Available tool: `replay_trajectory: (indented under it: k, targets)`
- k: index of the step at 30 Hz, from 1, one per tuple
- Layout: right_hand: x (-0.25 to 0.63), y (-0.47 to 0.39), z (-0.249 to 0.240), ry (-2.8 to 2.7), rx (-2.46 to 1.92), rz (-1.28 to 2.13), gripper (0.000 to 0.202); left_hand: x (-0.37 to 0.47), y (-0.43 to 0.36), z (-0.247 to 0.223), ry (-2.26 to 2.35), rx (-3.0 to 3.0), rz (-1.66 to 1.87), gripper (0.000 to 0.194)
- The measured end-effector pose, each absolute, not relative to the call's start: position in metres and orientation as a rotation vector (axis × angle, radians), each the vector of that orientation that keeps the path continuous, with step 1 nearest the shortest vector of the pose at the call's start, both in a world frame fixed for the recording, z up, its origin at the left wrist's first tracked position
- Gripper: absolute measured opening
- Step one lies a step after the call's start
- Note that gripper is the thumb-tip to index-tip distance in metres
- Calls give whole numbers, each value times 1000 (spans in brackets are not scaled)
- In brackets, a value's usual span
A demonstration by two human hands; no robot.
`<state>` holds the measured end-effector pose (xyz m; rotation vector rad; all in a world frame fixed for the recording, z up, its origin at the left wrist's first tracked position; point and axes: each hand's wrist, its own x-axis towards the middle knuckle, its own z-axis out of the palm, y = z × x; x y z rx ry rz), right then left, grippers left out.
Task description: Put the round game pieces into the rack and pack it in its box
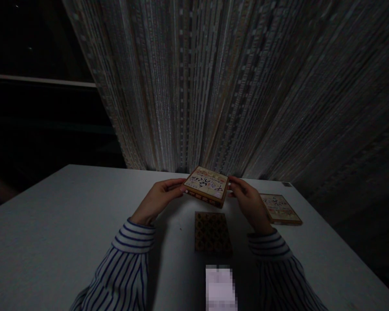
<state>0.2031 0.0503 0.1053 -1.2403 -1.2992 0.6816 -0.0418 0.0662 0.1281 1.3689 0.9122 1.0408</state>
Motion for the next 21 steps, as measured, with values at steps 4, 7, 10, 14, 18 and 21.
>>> replay_trajectory:
  k: [4, 7, 10, 14, 18, 21]
  targets:
    - [203, 51, 104, -1250, -1231, 711, 39, -41, 66, 129, 886, 1391, 994, 40]
    - [202, 51, 105, -1244, -1219, 708, 40, -41, 66, 129, 872, 1425, 936, 41]
    - [203, 51, 105, -1235, -1200, 715, 38, -41, 66, 127, 882, 1437, 892, 46]
    - [203, 52, 104, -1205, -1163, 737, 36, -42, 67, 124, 869, 1446, 856, 51]
    - [203, 52, 104, -1184, -1151, 734, 35, -42, 66, 126, 846, 1490, 854, 48]
    - [203, 52, 104, -1163, -1147, 738, 35, -42, 66, 127, 859, 1518, 872, 47]
